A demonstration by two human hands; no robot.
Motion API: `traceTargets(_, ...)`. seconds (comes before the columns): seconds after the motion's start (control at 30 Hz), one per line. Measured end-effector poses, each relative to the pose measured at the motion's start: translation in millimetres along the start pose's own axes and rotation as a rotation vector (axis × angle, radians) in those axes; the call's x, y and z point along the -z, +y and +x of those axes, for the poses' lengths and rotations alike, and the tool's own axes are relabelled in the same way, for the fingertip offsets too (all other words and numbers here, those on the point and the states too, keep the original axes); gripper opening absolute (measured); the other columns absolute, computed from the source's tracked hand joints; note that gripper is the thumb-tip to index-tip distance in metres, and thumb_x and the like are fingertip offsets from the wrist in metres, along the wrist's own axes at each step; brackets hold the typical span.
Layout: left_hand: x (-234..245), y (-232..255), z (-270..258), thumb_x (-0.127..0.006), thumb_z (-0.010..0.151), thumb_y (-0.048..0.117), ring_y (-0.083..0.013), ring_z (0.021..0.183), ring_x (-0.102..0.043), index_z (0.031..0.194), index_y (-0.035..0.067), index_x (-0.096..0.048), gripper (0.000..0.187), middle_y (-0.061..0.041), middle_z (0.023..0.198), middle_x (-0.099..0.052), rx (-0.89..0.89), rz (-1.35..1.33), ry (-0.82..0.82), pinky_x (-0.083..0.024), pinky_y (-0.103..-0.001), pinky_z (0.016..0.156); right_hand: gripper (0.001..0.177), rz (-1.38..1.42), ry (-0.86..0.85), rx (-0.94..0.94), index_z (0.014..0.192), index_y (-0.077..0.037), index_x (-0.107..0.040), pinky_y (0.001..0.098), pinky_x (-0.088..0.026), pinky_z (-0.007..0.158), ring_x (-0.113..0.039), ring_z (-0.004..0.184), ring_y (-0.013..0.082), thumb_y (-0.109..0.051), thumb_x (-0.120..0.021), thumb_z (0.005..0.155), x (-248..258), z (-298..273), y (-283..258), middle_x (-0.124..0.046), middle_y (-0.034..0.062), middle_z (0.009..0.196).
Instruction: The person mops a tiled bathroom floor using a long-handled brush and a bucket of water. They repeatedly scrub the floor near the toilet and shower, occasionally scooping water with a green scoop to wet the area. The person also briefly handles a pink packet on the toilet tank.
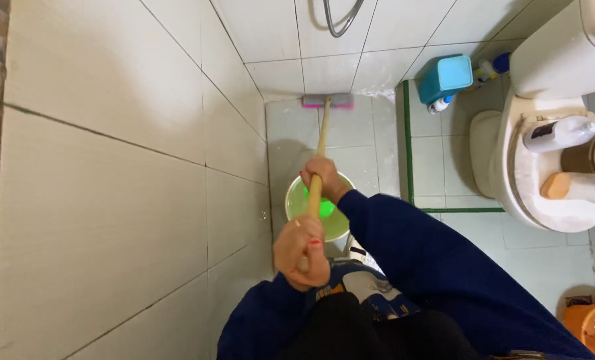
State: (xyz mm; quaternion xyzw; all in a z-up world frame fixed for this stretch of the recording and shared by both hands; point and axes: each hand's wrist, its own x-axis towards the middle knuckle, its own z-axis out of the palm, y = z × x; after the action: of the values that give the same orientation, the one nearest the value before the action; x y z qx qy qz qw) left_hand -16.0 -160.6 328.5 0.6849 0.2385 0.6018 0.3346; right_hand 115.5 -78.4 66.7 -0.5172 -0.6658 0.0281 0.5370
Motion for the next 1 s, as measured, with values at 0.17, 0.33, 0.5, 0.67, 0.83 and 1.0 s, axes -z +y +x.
traceTargets(0.17,8,71,19,-0.057,0.066,0.008,-0.0226,0.061,-0.058,0.065,0.008,-0.052,0.005,-0.007,0.066,-0.06,0.093,-0.069,0.016,-0.057,-0.035,0.069,0.023,0.092,0.071,-0.248,0.066,-0.01,-0.05,0.0331,-0.04,0.053,-0.044,0.055,0.0211,-0.003,-0.071,0.075,41,4,-90,-0.05,0.0032,0.062)
traceTargets(0.33,-27,9,25,-0.058,0.079,0.006,-0.0219,0.049,-0.045,0.063,0.005,-0.055,0.016,-0.01,0.06,-0.057,-0.087,-0.015,0.101,-0.046,-0.034,0.053,0.034,0.225,0.085,-0.317,0.062,-0.014,-0.047,0.0328,-0.041,0.054,-0.046,0.051,0.0221,-0.002,-0.071,0.083,31,-2,-20,-0.049,0.0022,0.057)
traceTargets(0.5,-42,-36,12,-0.055,0.085,-0.007,-0.0252,0.036,-0.043,0.058,0.006,-0.049,0.03,-0.008,0.05,-0.047,-0.241,-0.324,0.1,-0.038,-0.035,0.04,0.041,0.103,0.063,-0.167,0.059,-0.016,-0.041,0.0346,-0.043,0.051,-0.043,0.046,0.0304,-0.002,-0.07,0.084,47,10,21,-0.042,0.0047,0.05)
traceTargets(0.67,10,71,52,-0.057,0.073,0.0,-0.0193,0.051,-0.046,0.064,0.01,-0.044,0.019,-0.002,0.061,-0.049,0.131,-0.267,-0.193,-0.045,-0.031,0.058,0.028,-0.014,0.126,-0.372,0.065,-0.009,-0.048,0.0341,-0.038,0.053,-0.04,0.054,0.021,-0.008,-0.07,0.081,61,-10,-88,-0.047,0.0041,0.061)
traceTargets(0.83,-15,11,27,-0.052,0.079,-0.001,-0.0175,0.055,-0.044,0.067,0.008,-0.046,0.016,-0.005,0.064,-0.051,0.072,-0.257,-0.185,-0.039,-0.03,0.056,0.03,-0.031,0.187,-0.247,0.064,-0.008,-0.047,0.0347,-0.037,0.053,-0.038,0.052,0.0213,-0.003,-0.071,0.082,58,-15,-20,-0.044,0.0036,0.059)
traceTargets(1.0,-35,-4,10,-0.048,0.076,-0.006,-0.0211,0.058,-0.041,0.067,0.004,-0.045,0.014,-0.009,0.065,-0.048,0.076,-0.418,-0.256,-0.042,-0.031,0.06,0.021,-0.009,0.148,-0.276,0.067,-0.003,-0.053,0.0352,-0.04,0.056,-0.042,0.056,0.0241,0.004,-0.068,0.079,78,-18,2,-0.05,0.0072,0.064)
